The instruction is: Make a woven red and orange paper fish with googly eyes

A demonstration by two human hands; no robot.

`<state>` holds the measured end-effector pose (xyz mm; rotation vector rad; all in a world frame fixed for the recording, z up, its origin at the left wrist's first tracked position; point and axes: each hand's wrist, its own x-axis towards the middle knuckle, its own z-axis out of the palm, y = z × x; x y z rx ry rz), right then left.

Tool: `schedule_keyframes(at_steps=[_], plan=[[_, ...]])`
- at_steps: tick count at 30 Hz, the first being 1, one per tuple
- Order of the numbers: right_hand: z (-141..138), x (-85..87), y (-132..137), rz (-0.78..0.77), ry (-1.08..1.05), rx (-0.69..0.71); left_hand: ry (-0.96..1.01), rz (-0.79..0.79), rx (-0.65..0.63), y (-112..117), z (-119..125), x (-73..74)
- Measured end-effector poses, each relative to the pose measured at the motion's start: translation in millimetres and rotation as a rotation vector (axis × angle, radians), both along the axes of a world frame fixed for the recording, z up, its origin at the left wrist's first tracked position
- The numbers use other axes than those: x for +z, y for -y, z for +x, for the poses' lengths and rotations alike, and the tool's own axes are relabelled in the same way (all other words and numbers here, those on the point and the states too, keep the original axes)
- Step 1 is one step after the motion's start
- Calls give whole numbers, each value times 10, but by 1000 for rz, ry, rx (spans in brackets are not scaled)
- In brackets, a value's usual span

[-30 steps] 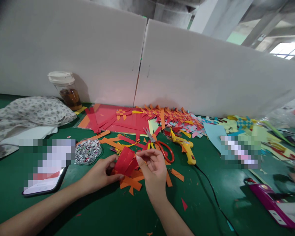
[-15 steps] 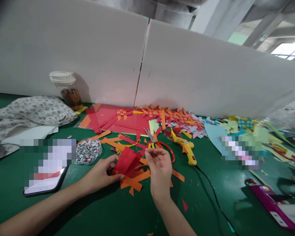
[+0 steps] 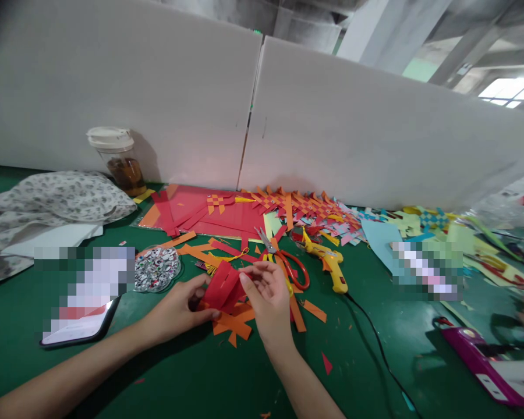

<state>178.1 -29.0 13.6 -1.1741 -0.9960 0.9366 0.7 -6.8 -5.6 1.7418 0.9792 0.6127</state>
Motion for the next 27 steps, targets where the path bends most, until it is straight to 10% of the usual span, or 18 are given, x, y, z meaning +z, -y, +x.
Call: schedule_keyframes(at_steps=[27], plan=[[5, 62, 10, -16, -11, -24, -1, 8, -7, -1, -13, -7]])
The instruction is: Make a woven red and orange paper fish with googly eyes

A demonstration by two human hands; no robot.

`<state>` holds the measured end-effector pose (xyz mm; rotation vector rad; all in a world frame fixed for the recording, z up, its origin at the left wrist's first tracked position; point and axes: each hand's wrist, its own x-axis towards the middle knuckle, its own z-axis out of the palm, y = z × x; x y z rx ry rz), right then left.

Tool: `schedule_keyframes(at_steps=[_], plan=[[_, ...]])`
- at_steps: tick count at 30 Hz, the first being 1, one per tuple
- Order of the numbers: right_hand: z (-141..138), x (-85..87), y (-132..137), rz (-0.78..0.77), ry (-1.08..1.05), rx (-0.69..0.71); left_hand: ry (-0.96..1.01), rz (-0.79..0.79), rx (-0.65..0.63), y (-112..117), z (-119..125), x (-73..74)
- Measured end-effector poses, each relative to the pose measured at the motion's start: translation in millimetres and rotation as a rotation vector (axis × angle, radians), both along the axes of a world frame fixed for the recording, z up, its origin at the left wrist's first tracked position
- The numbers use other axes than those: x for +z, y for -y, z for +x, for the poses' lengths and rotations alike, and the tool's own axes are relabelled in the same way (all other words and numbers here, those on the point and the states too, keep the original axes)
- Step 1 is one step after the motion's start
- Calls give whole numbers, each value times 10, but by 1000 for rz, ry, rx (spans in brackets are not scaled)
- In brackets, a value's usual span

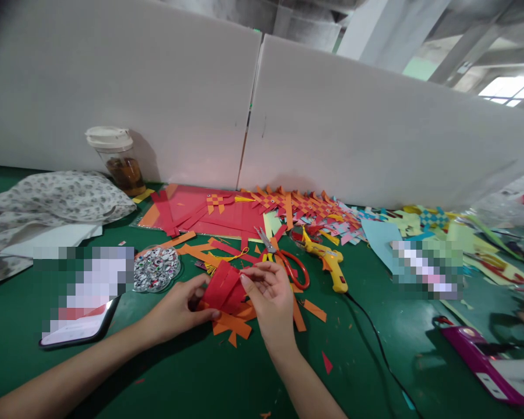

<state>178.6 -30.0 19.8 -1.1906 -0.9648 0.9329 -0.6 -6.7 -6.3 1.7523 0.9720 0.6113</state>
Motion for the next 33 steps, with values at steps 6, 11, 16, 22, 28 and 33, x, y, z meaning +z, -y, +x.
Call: schedule_keyframes(at_steps=[6, 11, 16, 22, 28, 33], plan=[[14, -7, 6, 13, 8, -3, 5, -1, 1, -3, 6, -8], [-6, 8, 12, 8, 13, -10, 13, -16, -3, -4, 7, 2], [-26, 11, 19, 17, -15, -16, -1, 0, 5, -6, 5, -1], [-27, 13, 31, 32, -14, -6, -2, 8, 6, -3, 7, -15], [-5, -12, 16, 36, 0, 12, -6, 1, 3, 0, 10, 21], [2, -22, 11, 36, 7, 35, 4, 1, -2, 0, 9, 1]])
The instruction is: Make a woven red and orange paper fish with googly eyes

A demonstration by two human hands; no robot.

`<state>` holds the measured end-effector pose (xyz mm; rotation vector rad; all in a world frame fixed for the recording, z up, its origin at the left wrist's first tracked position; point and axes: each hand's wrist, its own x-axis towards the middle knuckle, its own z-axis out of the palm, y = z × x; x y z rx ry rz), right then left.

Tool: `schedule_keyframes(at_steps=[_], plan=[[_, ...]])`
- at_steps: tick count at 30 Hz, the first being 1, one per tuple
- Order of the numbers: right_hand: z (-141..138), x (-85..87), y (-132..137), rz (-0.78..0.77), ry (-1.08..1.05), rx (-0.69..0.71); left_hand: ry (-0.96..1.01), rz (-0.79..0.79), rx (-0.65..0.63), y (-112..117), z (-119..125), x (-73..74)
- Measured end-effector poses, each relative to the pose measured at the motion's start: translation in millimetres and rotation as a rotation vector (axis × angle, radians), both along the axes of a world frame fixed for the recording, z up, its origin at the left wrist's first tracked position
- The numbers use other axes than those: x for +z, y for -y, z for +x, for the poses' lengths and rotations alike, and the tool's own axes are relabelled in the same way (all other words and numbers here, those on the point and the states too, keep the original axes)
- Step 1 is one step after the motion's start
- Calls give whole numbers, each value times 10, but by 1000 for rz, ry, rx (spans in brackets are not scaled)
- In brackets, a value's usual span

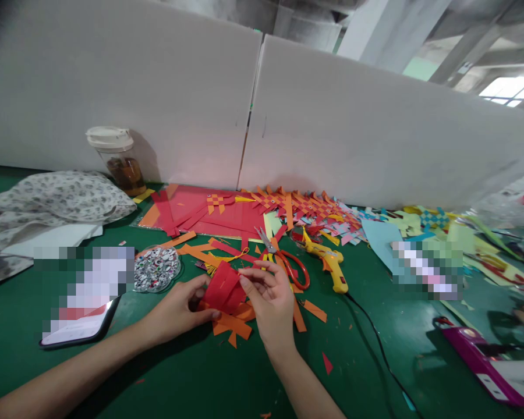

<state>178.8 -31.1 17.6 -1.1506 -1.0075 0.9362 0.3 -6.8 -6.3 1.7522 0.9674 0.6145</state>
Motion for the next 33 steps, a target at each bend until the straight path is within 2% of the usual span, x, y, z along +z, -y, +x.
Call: schedule_keyframes(at_steps=[13, 23, 25, 28, 33], plan=[[-33, 19, 14, 3, -31, -73, -4, -8, 2, -6, 0, -24], [119, 53, -88, 20, -171, -273, -13, -39, 27, 2, 6, 45], [137, 46, -94, 5, -168, -246, -11, -41, 32, 5, 3, 43], [96, 46, -81, -97, -79, -135, 42, -77, 39, 4, -1, 23], [-26, 1, -23, -226, 114, 124, 320, -254, 84, -25, 7, -11]])
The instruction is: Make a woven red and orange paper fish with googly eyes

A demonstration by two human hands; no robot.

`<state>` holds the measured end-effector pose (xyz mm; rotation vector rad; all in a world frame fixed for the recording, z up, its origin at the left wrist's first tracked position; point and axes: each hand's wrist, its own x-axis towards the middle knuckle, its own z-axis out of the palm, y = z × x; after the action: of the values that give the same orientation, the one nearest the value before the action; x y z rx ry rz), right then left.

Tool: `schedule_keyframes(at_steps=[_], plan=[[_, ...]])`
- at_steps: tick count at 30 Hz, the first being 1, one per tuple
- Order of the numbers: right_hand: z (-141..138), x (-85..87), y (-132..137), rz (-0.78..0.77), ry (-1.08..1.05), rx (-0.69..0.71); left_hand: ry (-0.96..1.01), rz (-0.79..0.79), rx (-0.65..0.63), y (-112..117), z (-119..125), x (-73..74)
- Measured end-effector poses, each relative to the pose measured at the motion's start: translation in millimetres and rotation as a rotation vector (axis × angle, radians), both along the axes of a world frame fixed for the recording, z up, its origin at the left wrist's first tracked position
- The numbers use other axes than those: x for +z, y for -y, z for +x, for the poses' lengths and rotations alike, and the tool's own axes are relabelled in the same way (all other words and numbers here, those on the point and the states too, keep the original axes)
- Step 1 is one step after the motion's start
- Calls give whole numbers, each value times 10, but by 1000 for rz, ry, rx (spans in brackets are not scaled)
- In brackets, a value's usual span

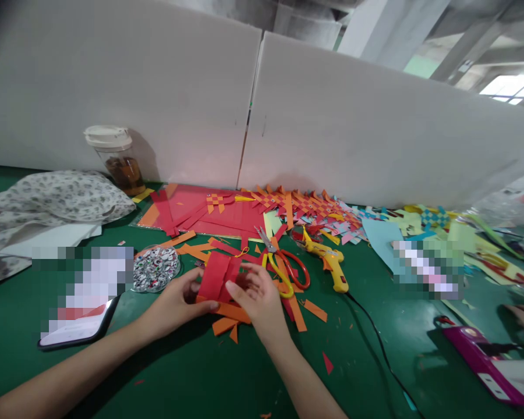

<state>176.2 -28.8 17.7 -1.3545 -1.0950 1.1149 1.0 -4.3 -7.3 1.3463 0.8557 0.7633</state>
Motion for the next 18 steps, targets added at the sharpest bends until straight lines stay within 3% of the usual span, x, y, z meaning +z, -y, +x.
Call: schedule_keyframes(at_steps=[4, 11, 18], plan=[[-23, -97, 27, 4, 166, 154, 169, -87, 37, -29, 4, -28], [-15, -127, 7, 60, 260, 93, 180, -97, 20, -32, 4, -54], [-14, -24, 25, 39, 323, 153, 171, -40, 46, -40, -7, 30]])
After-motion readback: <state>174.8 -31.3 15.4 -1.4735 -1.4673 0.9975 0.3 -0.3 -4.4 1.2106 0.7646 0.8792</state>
